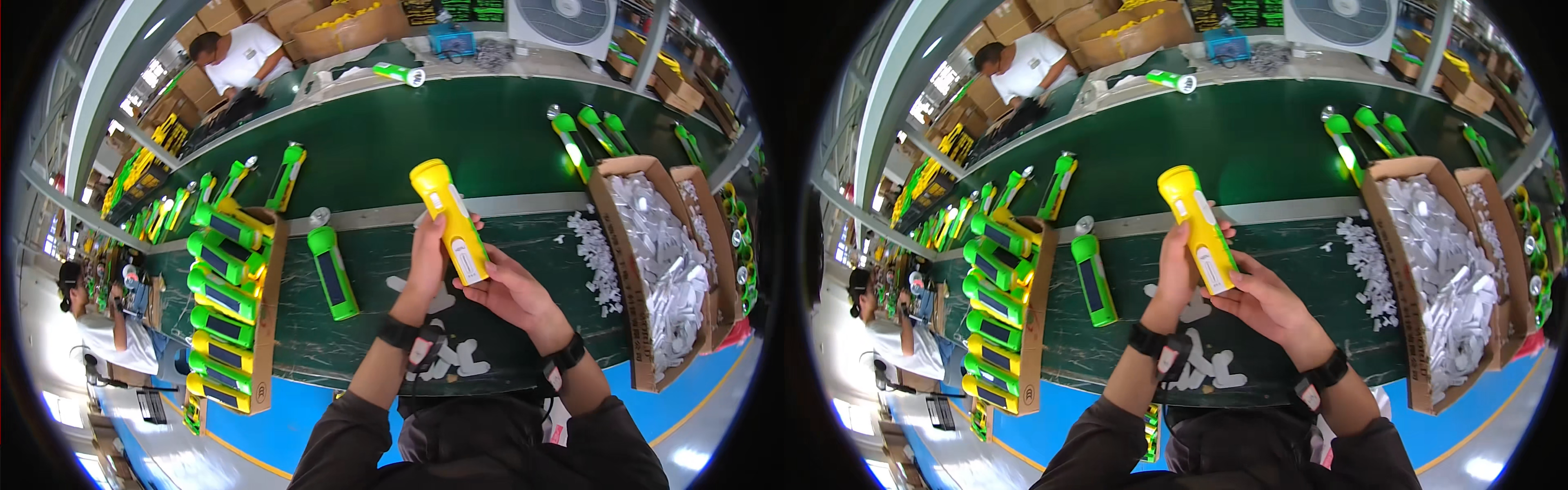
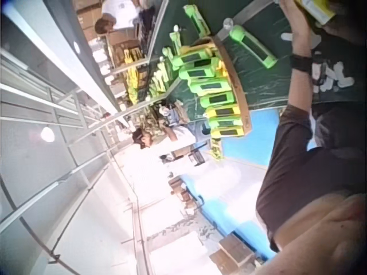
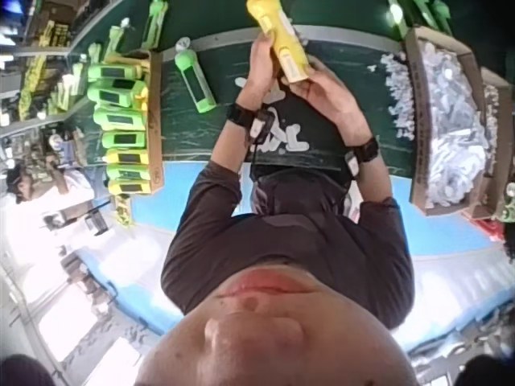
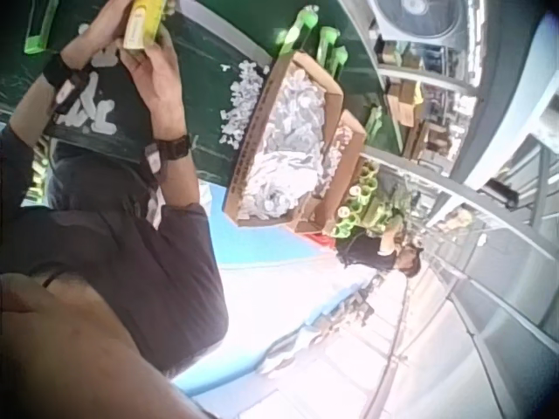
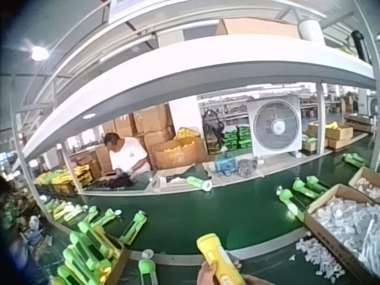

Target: The worker is assembling handheld flashlights by inserting batteries and closing the cases.

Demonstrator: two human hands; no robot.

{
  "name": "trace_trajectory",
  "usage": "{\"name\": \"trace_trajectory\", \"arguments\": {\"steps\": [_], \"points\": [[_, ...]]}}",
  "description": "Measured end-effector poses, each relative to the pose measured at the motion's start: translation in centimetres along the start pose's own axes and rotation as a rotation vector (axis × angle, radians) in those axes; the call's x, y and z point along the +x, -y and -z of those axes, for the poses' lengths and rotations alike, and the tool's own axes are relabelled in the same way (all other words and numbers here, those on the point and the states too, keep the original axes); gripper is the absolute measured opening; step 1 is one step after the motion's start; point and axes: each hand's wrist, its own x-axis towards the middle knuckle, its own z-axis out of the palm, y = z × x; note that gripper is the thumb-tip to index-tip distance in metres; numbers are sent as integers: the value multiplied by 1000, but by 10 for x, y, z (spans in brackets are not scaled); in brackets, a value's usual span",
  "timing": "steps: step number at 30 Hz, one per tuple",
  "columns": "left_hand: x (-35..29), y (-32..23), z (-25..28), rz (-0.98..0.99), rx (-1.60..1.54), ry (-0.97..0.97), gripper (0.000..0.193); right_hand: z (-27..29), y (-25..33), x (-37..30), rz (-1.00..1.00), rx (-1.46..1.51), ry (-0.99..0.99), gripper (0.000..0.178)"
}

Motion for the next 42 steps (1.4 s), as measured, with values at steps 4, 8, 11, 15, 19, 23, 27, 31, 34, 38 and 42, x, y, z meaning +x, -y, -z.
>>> {"name": "trace_trajectory", "arguments": {"steps": [4,8,11,15,19,23,27,31,34,38,42], "points": [[4,-6,-16,54,54,29,58,25,13,-10,-39,195,93,54],[3,-17,-18,53,-59,-4,58,21,16,-15,-48,166,159,55],[-1,-33,-25,75,-64,-1,56,20,14,-16,-22,101,182,55],[-5,-40,-42,21,-10,-65,53,16,13,-13,28,81,202,55],[-6,-31,-37,-53,-2,-43,49,12,6,-12,29,20,189,65],[-7,-24,-36,-90,-34,-34,47,16,1,-12,49,78,231,50],[-7,-22,-34,-86,35,-59,50,19,-3,-8,50,31,212,60],[-4,-26,-40,-32,12,-92,56,18,-2,-8,79,64,225,59],[1,-20,-24,-95,142,-121,58,24,1,-7,205,43,113,55],[-2,-63,21,-90,406,-194,54,33,43,-4,486,-637,-347,47],[16,-121,97,-139,649,-454,45,77,95,33,694,-1292,-734,53]]}}
